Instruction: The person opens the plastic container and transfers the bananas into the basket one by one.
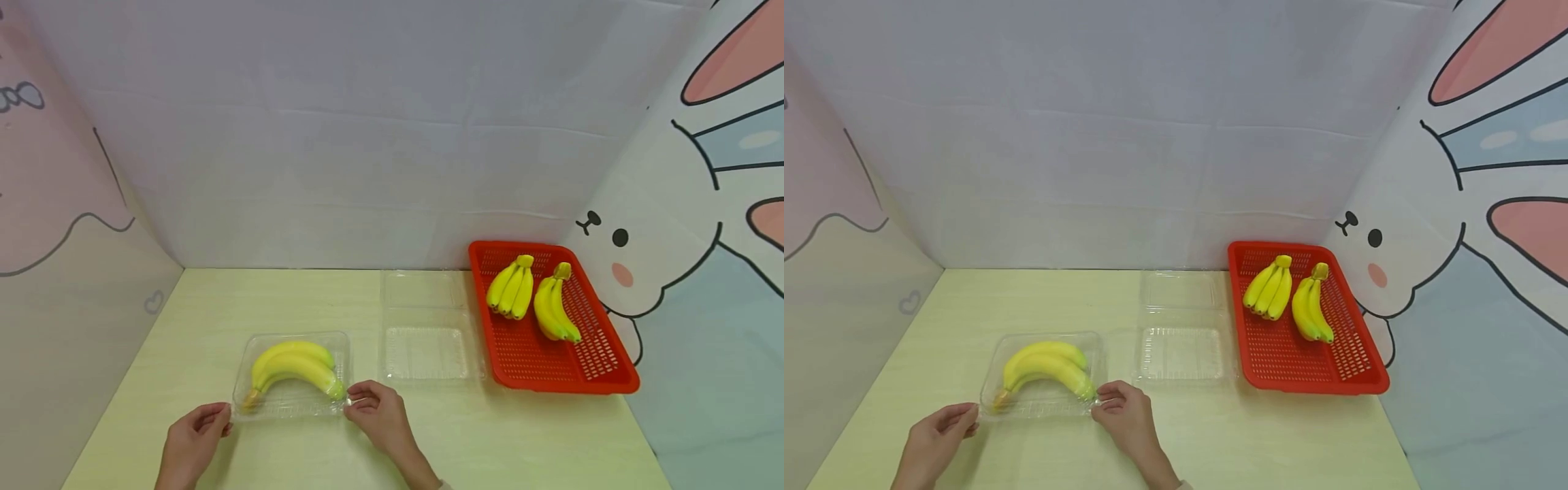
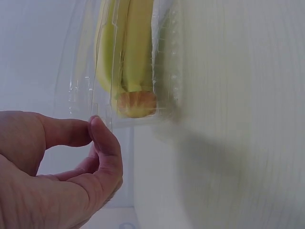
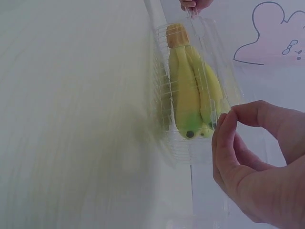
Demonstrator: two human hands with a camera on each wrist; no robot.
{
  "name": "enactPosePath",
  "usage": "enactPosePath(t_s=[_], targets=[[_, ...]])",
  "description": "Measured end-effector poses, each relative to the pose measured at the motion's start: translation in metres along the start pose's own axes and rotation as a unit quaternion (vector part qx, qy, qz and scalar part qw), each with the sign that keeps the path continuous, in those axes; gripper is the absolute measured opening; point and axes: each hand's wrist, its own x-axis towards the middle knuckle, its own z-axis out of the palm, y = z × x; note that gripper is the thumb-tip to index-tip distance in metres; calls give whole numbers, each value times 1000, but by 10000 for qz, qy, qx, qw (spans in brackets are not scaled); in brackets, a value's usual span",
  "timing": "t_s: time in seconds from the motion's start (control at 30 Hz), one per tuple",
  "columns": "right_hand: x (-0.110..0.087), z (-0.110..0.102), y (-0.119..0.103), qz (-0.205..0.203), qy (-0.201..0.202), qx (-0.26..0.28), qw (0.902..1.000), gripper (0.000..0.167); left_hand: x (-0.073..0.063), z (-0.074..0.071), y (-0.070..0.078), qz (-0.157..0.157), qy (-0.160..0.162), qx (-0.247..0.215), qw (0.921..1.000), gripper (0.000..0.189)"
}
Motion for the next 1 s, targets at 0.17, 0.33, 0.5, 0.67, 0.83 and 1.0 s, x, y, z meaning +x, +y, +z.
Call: enactPosePath(t_s=[0.17,0.33,0.5,0.67,0.83,1.0], targets=[[0,-4,-2,-22,-156,-71,9999,25,0,-1,2,-134,-90,-88,9998,35],[0,-6,-3,167,-365,45,9992,33,-1,-2,4,-206,-37,-41,9998,37],[1,-6,1,-270,-330,-388,9983,34,-3,-4,4,-162,42,39,9999,41],[1,-6,4,-910,-192,-932,9913,28,-2,-5,2,-35,14,-49,10000,44],[1,-8,4,-1547,-146,-1449,9772,25,2,-5,0,-37,5,-146,9999,48],[2,-10,4,-2070,-169,-1780,9619,23,5,-6,-1,9,41,-244,9997,47]])
